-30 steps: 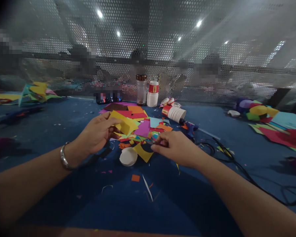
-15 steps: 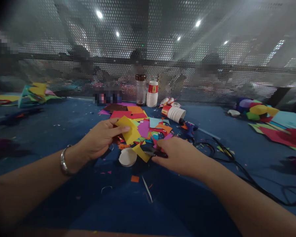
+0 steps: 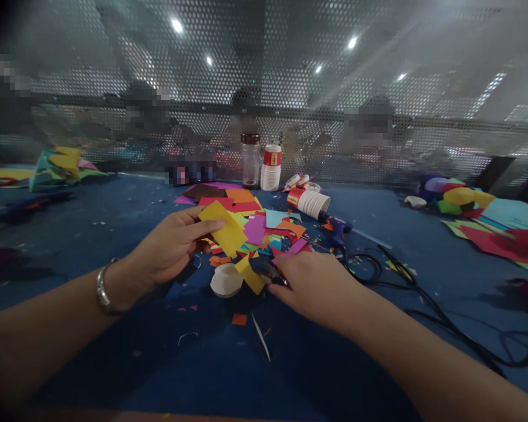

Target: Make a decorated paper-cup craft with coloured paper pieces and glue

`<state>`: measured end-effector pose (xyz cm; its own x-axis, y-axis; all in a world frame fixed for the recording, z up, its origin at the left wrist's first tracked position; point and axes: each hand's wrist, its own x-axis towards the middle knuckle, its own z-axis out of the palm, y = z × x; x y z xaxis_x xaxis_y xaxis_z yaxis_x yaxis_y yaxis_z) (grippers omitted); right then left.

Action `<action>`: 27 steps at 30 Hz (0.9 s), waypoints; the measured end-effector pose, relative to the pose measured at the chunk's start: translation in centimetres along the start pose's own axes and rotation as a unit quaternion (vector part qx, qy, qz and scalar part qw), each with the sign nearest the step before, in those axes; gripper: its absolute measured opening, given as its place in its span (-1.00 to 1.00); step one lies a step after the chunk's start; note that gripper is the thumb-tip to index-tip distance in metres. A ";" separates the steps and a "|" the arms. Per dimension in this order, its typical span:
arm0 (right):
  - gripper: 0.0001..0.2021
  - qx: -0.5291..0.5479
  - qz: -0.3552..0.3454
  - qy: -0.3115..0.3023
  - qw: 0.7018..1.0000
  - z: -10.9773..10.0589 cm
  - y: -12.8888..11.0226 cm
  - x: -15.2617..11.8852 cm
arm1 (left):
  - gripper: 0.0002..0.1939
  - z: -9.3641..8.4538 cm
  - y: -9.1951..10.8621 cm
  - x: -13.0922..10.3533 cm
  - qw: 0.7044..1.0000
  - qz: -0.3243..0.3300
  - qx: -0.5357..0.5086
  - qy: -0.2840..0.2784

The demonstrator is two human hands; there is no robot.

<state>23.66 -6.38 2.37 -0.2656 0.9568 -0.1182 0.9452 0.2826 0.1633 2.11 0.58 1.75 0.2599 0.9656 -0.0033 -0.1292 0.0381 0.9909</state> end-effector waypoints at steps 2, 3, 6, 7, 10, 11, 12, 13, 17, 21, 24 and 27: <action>-0.72 -0.020 0.018 0.004 1.000 -0.3 -0.4 0.0 | -0.88 0.0 0.0 -0.1 1.000 -0.001 0.003 -0.003; -0.72 -0.024 0.024 0.014 0.999 -0.4 -0.7 0.0 | -0.89 0.0 0.0 -0.1 1.000 -0.002 0.005 -0.005; -0.75 0.003 0.007 0.059 0.998 -0.5 -1.5 0.0 | -0.90 0.0 0.0 -0.1 1.000 0.000 0.006 -0.009; -0.77 0.015 -0.009 0.069 0.997 -0.4 -1.8 0.1 | -0.89 0.0 0.0 0.0 1.000 0.000 0.006 -0.009; -0.82 0.034 -0.043 0.071 0.996 0.1 -2.6 0.3 | -0.85 0.0 -0.2 0.1 1.000 0.003 -0.001 -0.009; -0.84 0.038 -0.049 0.066 0.996 0.3 -2.8 0.4 | -0.83 -0.1 -0.3 0.1 1.000 0.004 -0.003 -0.010; -0.86 0.043 -0.054 0.063 0.996 0.4 -2.9 0.5 | -0.80 -0.1 -0.3 0.1 1.000 0.005 -0.005 -0.012; -0.87 0.050 -0.056 0.063 0.995 0.6 -3.0 0.7 | -0.78 -0.1 -0.3 0.2 1.000 0.006 -0.007 -0.013; -0.84 0.136 -0.056 0.111 0.983 0.9 -2.5 1.1 | -0.72 -0.2 -0.3 0.2 1.000 0.009 -0.012 -0.013; -0.77 0.310 -0.036 0.220 0.924 0.4 -0.6 1.2 | -0.81 -0.3 -0.2 0.1 1.000 0.013 -0.012 -0.023; -0.78 0.326 0.029 0.256 0.910 -0.1 1.4 1.3 | -0.84 -0.3 -0.2 0.0 1.000 0.003 -0.011 -0.027; -0.78 0.248 0.097 0.204 0.942 -0.2 3.2 1.8 | -0.85 -0.3 -0.2 0.0 1.000 -0.003 -0.005 -0.024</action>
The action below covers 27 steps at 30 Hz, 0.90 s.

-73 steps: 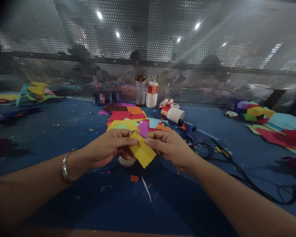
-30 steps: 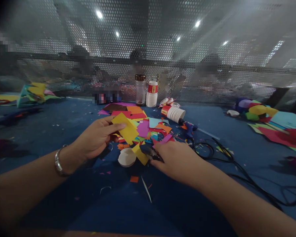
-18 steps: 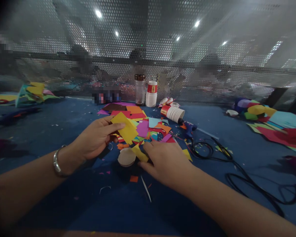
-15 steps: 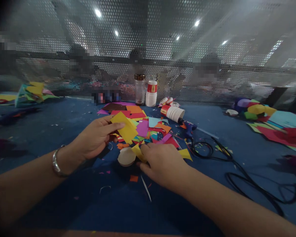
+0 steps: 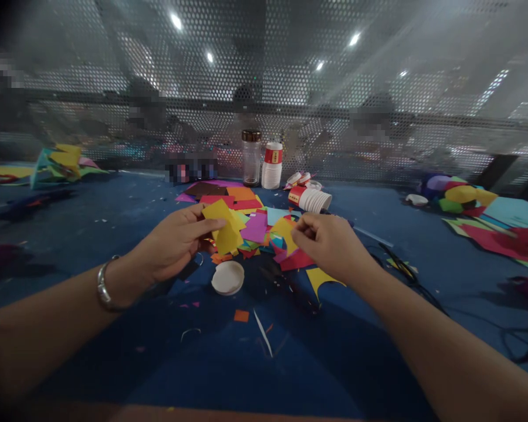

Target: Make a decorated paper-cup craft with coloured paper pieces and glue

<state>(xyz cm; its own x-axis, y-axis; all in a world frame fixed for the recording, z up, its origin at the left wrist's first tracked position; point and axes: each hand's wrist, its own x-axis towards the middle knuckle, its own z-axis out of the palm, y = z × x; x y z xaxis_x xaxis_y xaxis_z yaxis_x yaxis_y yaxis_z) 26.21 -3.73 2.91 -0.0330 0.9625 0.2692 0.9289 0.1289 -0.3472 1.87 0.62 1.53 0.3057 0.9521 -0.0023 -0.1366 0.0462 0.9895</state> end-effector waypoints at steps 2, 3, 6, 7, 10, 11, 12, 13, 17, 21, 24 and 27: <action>-0.78 -0.119 0.027 -0.026 0.992 -0.1 0.7 0.4 | -0.83 0.0 -0.1 0.0 1.000 -0.001 -0.002 -0.004; -0.78 -0.174 0.042 -0.021 0.984 -0.1 0.9 0.5 | -0.82 0.0 -0.2 0.0 1.000 -0.003 -0.005 -0.009; -0.78 -0.238 0.040 0.026 0.970 0.1 0.8 0.4 | -0.84 0.1 -0.4 0.0 1.000 -0.012 -0.015 -0.015; -0.77 -0.227 0.019 0.037 0.973 0.2 0.6 0.2 | -0.87 0.2 -0.5 0.0 1.000 -0.017 -0.018 -0.016; -0.75 -0.171 -0.086 0.063 0.980 0.7 -0.4 -0.7 | -0.92 0.4 -0.6 0.0 0.999 -0.035 -0.024 -0.019; -0.75 -0.157 -0.133 0.080 0.975 0.9 -0.7 -1.0 | -0.92 0.5 -0.7 0.0 0.999 -0.039 -0.023 -0.022; -0.74 -0.149 -0.178 0.103 0.967 1.2 -1.0 -1.3 | -0.91 0.5 -0.7 -0.1 0.999 -0.042 -0.019 -0.025; -0.72 -0.145 -0.217 0.119 0.958 1.5 -1.3 -1.6 | -0.89 0.5 -0.7 -0.1 0.999 -0.042 -0.012 -0.028; -0.75 -0.139 -0.327 0.143 0.924 2.3 -2.1 -2.2 | -0.80 0.7 -0.7 -0.3 0.999 -0.022 0.010 -0.044; -0.78 -0.100 -0.389 0.138 0.905 2.8 -2.5 -2.1 | -0.77 1.1 -0.5 -0.7 0.998 -0.016 0.028 -0.061; -0.80 -0.033 -0.378 0.104 0.919 3.0 -2.6 -2.0 | -0.83 1.4 -0.4 -0.9 0.993 -0.039 0.061 -0.090; -0.85 0.038 -0.329 0.088 0.939 3.0 -2.7 -1.9 | -0.89 1.5 -0.5 -1.1 0.986 -0.051 0.089 -0.133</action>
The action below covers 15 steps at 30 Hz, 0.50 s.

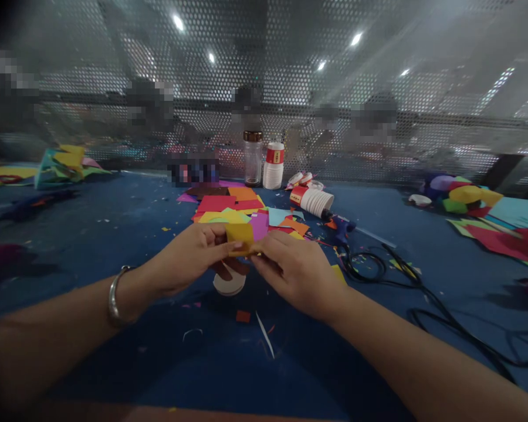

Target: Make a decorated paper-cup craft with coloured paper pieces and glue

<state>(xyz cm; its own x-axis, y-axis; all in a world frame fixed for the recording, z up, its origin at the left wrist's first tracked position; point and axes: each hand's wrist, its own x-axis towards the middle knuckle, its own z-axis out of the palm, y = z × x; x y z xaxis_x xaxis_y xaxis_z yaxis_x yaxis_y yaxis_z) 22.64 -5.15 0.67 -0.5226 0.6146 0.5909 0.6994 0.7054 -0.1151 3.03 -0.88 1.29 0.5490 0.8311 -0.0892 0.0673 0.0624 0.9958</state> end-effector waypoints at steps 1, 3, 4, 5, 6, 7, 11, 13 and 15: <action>-0.87 0.019 0.020 0.006 1.000 0.0 0.0 0.1 | -0.89 0.1 -0.1 0.0 1.000 0.000 0.007 -0.008; -0.89 0.053 0.060 0.010 0.997 -0.1 -0.2 0.2 | -0.87 0.2 -0.2 -0.1 1.000 0.000 0.017 -0.011; -0.90 0.069 0.077 0.008 0.995 -0.2 -0.2 0.2 | -0.84 0.3 -0.2 -0.2 1.000 0.003 0.018 -0.010; -0.90 0.081 0.095 0.002 0.992 -0.3 -0.3 0.3 | -0.78 0.3 -0.2 -0.3 1.000 0.008 0.016 -0.008; -0.90 0.090 0.110 -0.002 0.990 -0.4 -0.4 0.3 | -0.71 0.3 -0.2 -0.4 1.000 0.015 0.015 -0.008; -0.90 0.097 0.124 -0.008 0.987 -0.4 -0.4 0.4 | -0.65 0.3 -0.2 -0.5 0.999 0.024 0.022 -0.011; -0.86 0.121 0.165 -0.013 0.979 -0.5 -0.4 0.5 | -0.68 0.1 -0.5 -0.8 0.992 0.039 0.105 -0.049; -0.85 0.132 0.179 -0.014 0.975 -0.5 -0.4 0.5 | -0.75 0.1 -0.7 -0.8 0.988 0.042 0.139 -0.057; -0.84 0.145 0.196 -0.014 0.970 -0.5 -0.4 0.5 | -0.82 0.1 -0.8 -0.9 0.986 0.050 0.152 -0.054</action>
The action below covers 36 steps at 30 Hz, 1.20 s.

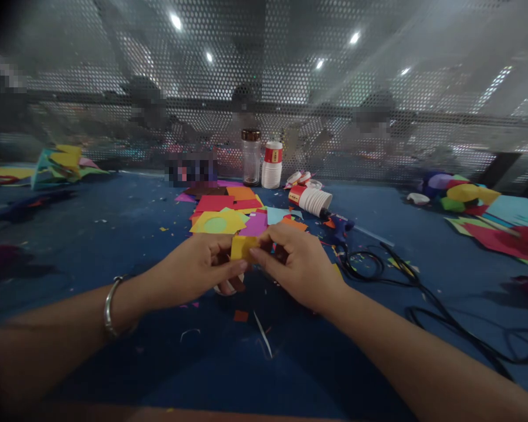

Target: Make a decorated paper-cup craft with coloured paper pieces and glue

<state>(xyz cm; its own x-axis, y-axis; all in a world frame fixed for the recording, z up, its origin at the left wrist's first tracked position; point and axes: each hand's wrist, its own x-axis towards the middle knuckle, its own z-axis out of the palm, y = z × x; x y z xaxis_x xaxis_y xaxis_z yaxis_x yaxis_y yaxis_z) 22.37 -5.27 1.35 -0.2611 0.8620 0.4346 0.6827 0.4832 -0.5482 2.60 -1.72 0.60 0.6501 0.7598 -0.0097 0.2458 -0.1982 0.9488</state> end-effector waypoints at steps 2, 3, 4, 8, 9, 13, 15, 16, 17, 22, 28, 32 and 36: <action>-0.84 0.033 0.023 -0.004 0.999 0.1 0.1 0.0 | -0.85 0.1 0.1 0.0 1.000 0.004 -0.001 0.000; -0.84 0.058 0.038 -0.010 0.998 0.2 0.1 0.0 | -0.87 0.1 0.2 0.0 1.000 0.003 -0.004 0.000; -0.84 0.086 0.055 -0.018 0.995 0.3 0.1 -0.1 | -0.88 0.1 0.3 0.0 1.000 0.001 -0.005 -0.001; -0.78 0.168 0.114 -0.042 0.978 0.5 0.2 -0.1 | -0.93 0.1 0.5 0.1 1.000 -0.018 -0.007 -0.002; -0.77 0.181 0.121 -0.041 0.975 0.5 0.2 0.0 | -0.94 0.1 0.5 0.1 1.000 -0.025 -0.011 -0.003; -0.75 0.233 0.131 -0.031 0.963 0.5 0.1 0.1 | -0.92 0.0 0.5 0.1 0.998 -0.045 -0.034 -0.003; -0.73 0.252 0.139 -0.032 0.957 0.5 0.0 0.1 | -0.90 0.0 0.6 0.1 0.998 -0.050 -0.041 -0.002; -0.73 0.261 0.143 -0.033 0.954 0.5 0.0 0.2 | -0.89 0.0 0.6 0.1 0.998 -0.052 -0.044 -0.003; -0.72 0.269 0.146 -0.033 0.952 0.5 -0.1 0.2 | -0.89 -0.1 0.6 0.1 0.998 -0.051 -0.046 -0.003; -0.65 0.292 0.165 -0.027 0.942 0.5 -0.3 0.3 | -0.91 -0.2 0.6 0.2 0.997 -0.034 -0.063 -0.014; -0.65 0.291 0.174 -0.041 0.940 0.5 -0.2 0.2 | -0.88 -0.3 0.4 0.2 0.997 -0.050 -0.045 -0.029; -0.66 0.294 0.183 -0.046 0.937 0.4 -0.3 0.3 | -0.90 -0.4 0.5 0.1 0.997 -0.051 -0.047 -0.029; -0.68 0.300 0.188 -0.042 0.934 0.3 -0.6 0.3 | -0.90 -0.4 0.7 0.0 0.997 -0.043 -0.055 -0.035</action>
<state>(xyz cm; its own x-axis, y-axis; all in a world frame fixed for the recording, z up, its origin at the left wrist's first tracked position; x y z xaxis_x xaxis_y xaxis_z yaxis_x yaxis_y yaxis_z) 21.67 -5.22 1.54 -0.1492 0.9849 0.0882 0.2383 0.1224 -0.9634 2.49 -1.62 1.34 0.6800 0.7247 -0.1117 0.2254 -0.0617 0.9723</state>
